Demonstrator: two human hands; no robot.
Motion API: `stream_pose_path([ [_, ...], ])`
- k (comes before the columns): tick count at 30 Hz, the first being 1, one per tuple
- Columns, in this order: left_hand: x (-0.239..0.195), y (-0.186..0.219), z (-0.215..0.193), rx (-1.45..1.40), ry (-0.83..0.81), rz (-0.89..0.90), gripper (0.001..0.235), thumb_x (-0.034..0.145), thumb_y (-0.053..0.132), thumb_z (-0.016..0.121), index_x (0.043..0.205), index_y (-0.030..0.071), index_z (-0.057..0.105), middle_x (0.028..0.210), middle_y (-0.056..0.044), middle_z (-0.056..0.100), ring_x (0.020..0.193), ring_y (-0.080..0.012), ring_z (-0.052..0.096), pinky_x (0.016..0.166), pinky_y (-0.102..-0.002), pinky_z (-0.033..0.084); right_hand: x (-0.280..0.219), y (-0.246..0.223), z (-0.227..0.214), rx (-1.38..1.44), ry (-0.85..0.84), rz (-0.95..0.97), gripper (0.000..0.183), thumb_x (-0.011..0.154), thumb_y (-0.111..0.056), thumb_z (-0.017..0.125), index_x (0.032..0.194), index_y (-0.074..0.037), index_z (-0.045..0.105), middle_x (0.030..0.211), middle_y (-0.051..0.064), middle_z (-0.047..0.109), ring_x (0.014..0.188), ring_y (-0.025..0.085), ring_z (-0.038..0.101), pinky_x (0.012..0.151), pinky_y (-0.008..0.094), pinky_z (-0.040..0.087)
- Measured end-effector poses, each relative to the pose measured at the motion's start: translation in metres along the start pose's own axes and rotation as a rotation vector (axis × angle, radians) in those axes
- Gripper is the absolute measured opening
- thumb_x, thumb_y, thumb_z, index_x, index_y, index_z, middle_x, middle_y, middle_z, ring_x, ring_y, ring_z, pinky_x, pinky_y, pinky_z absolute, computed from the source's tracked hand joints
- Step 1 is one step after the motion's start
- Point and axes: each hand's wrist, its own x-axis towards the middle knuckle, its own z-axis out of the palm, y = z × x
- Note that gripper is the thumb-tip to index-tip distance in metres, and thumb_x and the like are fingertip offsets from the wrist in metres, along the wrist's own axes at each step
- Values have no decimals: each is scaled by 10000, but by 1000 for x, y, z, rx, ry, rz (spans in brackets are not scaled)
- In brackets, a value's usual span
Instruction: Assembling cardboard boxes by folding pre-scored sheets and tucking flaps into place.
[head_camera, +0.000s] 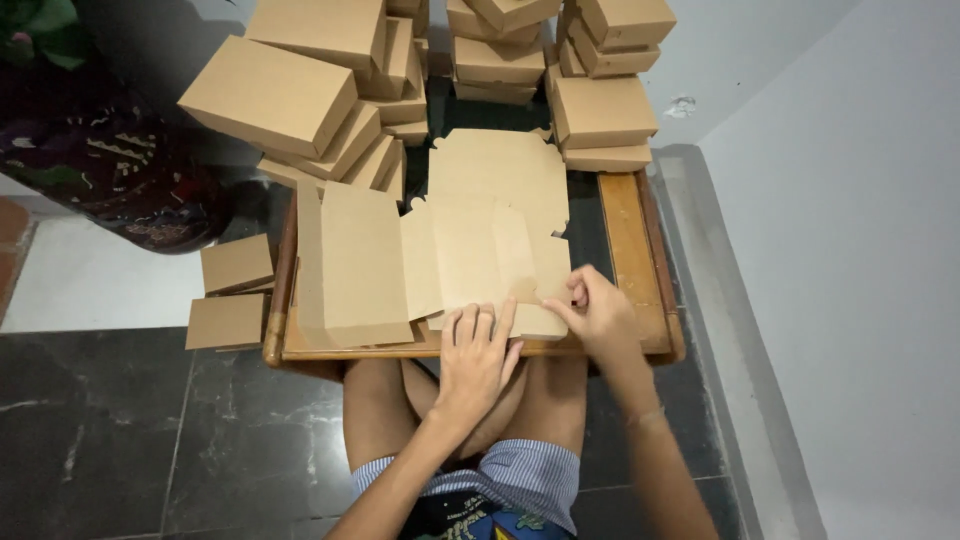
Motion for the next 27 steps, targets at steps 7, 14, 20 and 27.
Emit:
stream_pose_path([
  [7,3,4,-9,4,-16,31,621,907,402,666,1437,95,562,1129,-142,585,1204,-334,520,1082,-517,377,-57,-5,29,-342,137,-268,416,974,-461,610,1376,-352,603,1328,64,552,1248,278,562,959,360,475],
  [14,7,8,-13,-28,-26,43,650,890,400,694,1424,53,563,1153,-158,593,1214,-350,516,1080,-538,365,-55,0,24,-398,94,-256,480,973,-480,572,1442,-381,559,1471,67,480,1337,282,486,957,347,435],
  [20,6,8,-8,-6,-54,41,667,902,425,669,1445,58,545,1170,-153,590,1223,-344,510,1081,-531,359,-54,7,32,-494,130,-264,489,967,-581,500,1433,-442,550,1486,43,476,1366,264,468,986,357,418],
  [27,10,14,-11,-2,-37,12,605,905,405,686,1386,50,595,1136,-161,586,1190,-354,512,1063,-538,368,-40,2,23,-494,86,-301,446,1000,-591,427,1387,-429,577,1484,40,489,1370,262,475,1005,366,384],
])
